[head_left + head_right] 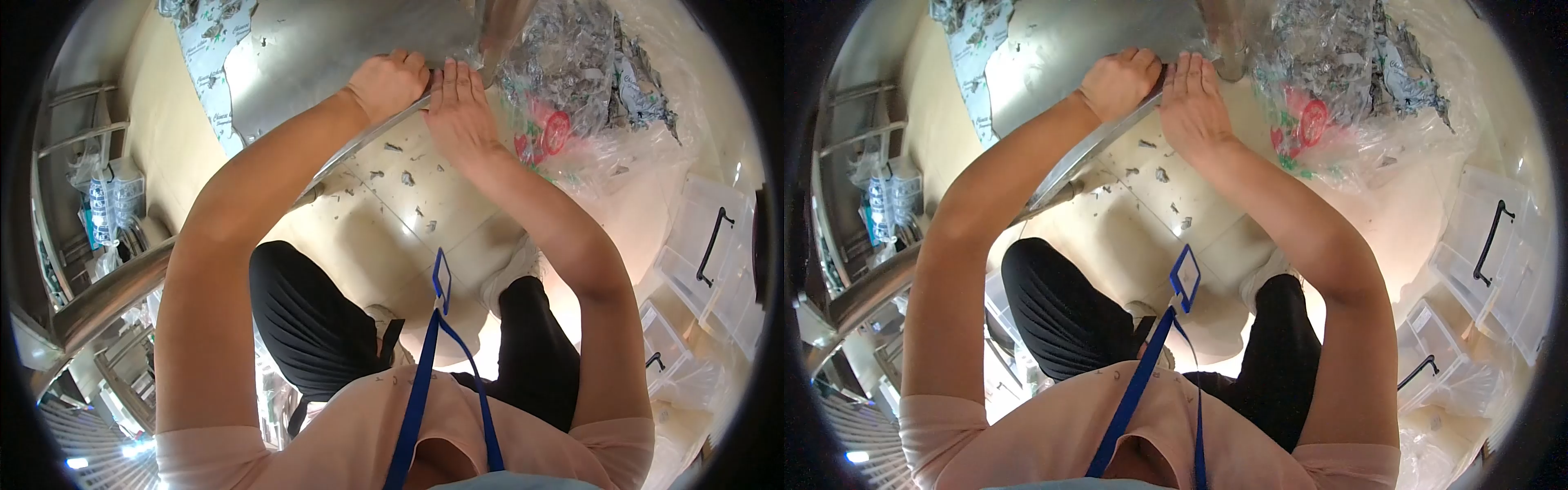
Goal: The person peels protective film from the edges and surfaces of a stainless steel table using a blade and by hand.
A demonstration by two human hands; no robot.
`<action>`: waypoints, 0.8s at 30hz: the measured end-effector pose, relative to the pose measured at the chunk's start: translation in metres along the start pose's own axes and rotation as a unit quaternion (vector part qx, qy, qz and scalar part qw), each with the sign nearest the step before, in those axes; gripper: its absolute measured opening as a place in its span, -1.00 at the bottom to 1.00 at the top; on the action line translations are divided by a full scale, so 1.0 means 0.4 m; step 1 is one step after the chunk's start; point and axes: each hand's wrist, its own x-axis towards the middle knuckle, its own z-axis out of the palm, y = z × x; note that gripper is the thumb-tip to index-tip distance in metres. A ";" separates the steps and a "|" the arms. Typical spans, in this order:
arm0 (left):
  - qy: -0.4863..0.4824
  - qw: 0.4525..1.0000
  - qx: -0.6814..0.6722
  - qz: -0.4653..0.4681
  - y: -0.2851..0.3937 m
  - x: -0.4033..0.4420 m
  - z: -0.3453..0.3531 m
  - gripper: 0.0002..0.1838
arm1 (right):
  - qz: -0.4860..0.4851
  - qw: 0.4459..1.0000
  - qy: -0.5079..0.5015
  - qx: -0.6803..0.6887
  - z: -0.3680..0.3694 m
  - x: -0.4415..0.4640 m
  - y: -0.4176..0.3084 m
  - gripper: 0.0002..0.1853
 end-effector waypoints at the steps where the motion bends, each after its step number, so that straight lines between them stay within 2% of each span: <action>1: -0.002 1.000 0.004 0.005 0.004 -0.004 -0.003 -0.83 | 0.005 1.000 -0.007 0.008 0.000 -0.004 -0.001 -0.42; 6: 0.004 1.000 0.003 0.005 -0.002 0.005 0.005 -0.84 | -0.001 0.999 -0.019 0.031 -0.018 -0.012 0.011 -0.33; 9: -0.024 1.000 0.004 0.000 0.001 0.003 -0.002 -0.84 | 0.007 0.998 -0.030 0.054 -0.018 -0.013 0.004 -0.29; 11: 0.009 1.000 0.009 0.012 -0.007 0.004 -0.002 -0.84 | -0.005 0.998 -0.022 0.050 -0.006 -0.028 0.015 -0.26; 12: 0.023 1.000 0.005 0.020 0.000 0.002 -0.001 -0.84 | -0.004 0.999 -0.020 0.046 -0.010 -0.023 0.019 -0.26; 15: -0.026 0.999 0.025 0.002 -0.013 0.013 0.008 -0.83 | -0.006 0.999 -0.020 0.046 -0.016 -0.010 0.016 -0.24; 18: 0.001 0.999 0.028 0.038 -0.013 0.001 0.006 -0.84 | -0.008 0.999 -0.012 0.049 -0.019 -0.013 0.019 -0.23; 21: -0.022 0.999 0.034 0.026 -0.026 0.010 0.011 -0.84 | -0.012 0.999 -0.006 0.052 -0.020 -0.006 0.018 -0.23; 24: -0.001 0.998 0.034 0.045 -0.019 0.001 0.003 -0.85 | -0.012 0.999 -0.006 0.052 -0.024 -0.008 0.019 -0.22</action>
